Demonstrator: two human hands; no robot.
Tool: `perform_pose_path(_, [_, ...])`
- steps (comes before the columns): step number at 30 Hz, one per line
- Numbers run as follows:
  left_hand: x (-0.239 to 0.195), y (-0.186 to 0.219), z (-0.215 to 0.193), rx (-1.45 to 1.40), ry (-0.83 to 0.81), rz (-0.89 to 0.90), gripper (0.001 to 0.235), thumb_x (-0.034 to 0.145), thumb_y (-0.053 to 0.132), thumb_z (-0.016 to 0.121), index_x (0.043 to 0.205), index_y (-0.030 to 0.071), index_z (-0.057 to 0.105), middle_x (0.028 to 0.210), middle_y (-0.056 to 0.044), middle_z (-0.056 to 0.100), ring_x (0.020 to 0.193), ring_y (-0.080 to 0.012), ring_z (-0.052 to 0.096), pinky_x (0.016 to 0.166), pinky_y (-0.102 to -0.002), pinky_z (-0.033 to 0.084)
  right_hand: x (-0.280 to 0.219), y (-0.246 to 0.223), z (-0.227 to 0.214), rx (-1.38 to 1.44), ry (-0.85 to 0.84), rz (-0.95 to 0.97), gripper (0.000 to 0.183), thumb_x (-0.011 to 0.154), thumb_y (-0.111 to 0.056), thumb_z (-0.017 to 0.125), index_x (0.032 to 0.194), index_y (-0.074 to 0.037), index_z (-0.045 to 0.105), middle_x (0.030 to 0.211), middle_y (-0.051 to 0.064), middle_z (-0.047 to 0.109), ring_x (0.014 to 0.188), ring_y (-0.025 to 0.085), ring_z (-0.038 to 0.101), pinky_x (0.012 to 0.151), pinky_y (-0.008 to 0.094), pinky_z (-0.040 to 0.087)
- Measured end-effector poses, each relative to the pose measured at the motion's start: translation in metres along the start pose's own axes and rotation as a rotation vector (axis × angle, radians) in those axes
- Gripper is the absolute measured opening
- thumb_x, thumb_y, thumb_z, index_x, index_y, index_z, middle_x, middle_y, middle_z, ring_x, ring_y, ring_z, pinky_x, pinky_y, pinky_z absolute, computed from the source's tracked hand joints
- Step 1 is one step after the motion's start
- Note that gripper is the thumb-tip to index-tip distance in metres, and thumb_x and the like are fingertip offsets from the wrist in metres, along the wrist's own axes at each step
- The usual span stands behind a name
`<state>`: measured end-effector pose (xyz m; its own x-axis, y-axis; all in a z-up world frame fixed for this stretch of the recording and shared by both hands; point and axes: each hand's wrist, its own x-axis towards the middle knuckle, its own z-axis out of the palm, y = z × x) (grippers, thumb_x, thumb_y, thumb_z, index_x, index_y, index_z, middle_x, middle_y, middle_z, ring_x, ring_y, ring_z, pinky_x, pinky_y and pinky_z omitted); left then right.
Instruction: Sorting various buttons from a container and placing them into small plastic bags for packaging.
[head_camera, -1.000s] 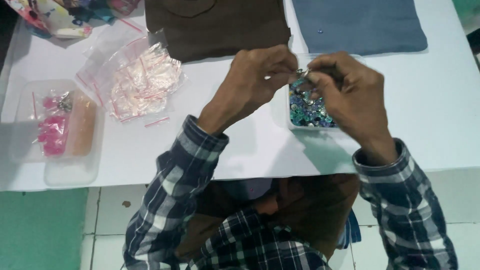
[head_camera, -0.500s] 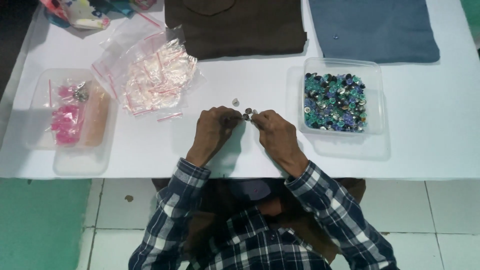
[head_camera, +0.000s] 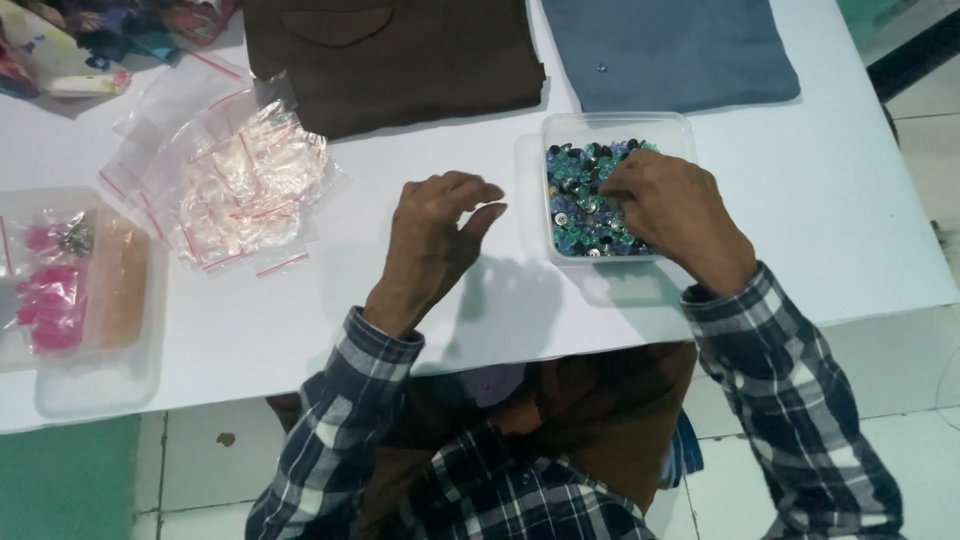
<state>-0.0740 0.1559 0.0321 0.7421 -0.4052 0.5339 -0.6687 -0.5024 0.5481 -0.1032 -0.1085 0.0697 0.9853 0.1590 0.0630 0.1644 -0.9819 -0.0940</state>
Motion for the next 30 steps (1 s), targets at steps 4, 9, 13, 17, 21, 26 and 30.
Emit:
perform_pose_path(4, [0.034, 0.024, 0.032, 0.034, -0.146, 0.048, 0.011, 0.093, 0.017, 0.07, 0.103, 0.019, 0.076, 0.096, -0.005, 0.072, 0.088, -0.02, 0.071, 0.094, -0.04, 0.046, 0.025, 0.003, 0.012, -0.012, -0.141, -0.055, 0.025, 0.089, -0.004, 0.067, 0.107, -0.015, 0.081, 0.106, 0.012, 0.077, 0.095, 0.033, 0.075, 0.081, 0.044, 0.061])
perform_pose_path(9, [0.063, 0.036, 0.063, 0.197, -0.361, 0.08, 0.015, 0.088, 0.01, 0.069, 0.096, 0.02, 0.077, 0.084, 0.0, 0.071, 0.084, -0.02, 0.071, 0.097, -0.047, 0.046, 0.038, 0.019, 0.04, -0.108, -0.227, -0.038, 0.02, 0.082, -0.016, 0.076, 0.1, -0.007, 0.08, 0.091, 0.013, 0.076, 0.086, 0.033, 0.076, 0.075, 0.046, 0.062])
perform_pose_path(13, [0.068, 0.029, 0.083, 0.204, -0.428, 0.072, 0.016, 0.089, 0.011, 0.068, 0.096, 0.022, 0.077, 0.085, 0.001, 0.072, 0.087, -0.0208, 0.071, 0.096, -0.047, 0.045, 0.031, 0.022, 0.029, -0.114, -0.206, -0.032, 0.024, 0.085, -0.019, 0.076, 0.103, -0.003, 0.075, 0.091, 0.014, 0.075, 0.088, 0.034, 0.076, 0.076, 0.048, 0.061])
perform_pose_path(17, [0.074, 0.034, 0.089, 0.186, -0.495, 0.097, 0.015, 0.088, 0.011, 0.068, 0.098, 0.018, 0.076, 0.085, -0.002, 0.073, 0.086, -0.0231, 0.072, 0.096, -0.049, 0.045, 0.019, 0.028, -0.002, 0.107, -0.218, 0.038, 0.022, 0.097, -0.015, 0.066, 0.113, -0.002, 0.076, 0.098, 0.021, 0.075, 0.09, 0.036, 0.074, 0.084, 0.047, 0.058])
perform_pose_path(21, [0.075, 0.042, 0.114, 0.262, -0.573, 0.135, 0.01, 0.085, 0.014, 0.069, 0.089, 0.02, 0.077, 0.077, -0.001, 0.073, 0.082, -0.022, 0.073, 0.1, -0.05, 0.042, 0.006, 0.046, -0.015, 0.271, -0.082, 0.032, 0.021, 0.1, -0.011, 0.063, 0.111, 0.001, 0.077, 0.095, 0.029, 0.074, 0.087, 0.045, 0.073, 0.075, 0.049, 0.058])
perform_pose_path(26, [0.07, 0.051, 0.134, 0.301, -0.561, 0.167, 0.01, 0.085, 0.011, 0.065, 0.084, 0.011, 0.075, 0.075, -0.006, 0.073, 0.079, -0.0257, 0.074, 0.095, -0.049, 0.043, 0.001, 0.063, -0.003, 0.241, -0.036, 0.032, 0.022, 0.1, -0.011, 0.061, 0.111, -0.002, 0.078, 0.09, 0.027, 0.075, 0.079, 0.039, 0.074, 0.072, 0.043, 0.059])
perform_pose_path(30, [0.074, 0.047, 0.136, 0.264, -0.603, 0.192, 0.01, 0.086, 0.015, 0.066, 0.088, 0.013, 0.076, 0.077, -0.005, 0.074, 0.081, -0.0254, 0.075, 0.093, -0.046, 0.044, -0.002, 0.071, 0.005, 0.311, 0.01, 0.018, 0.021, 0.098, -0.009, 0.063, 0.112, -0.004, 0.079, 0.086, 0.024, 0.075, 0.075, 0.036, 0.074, 0.069, 0.04, 0.059])
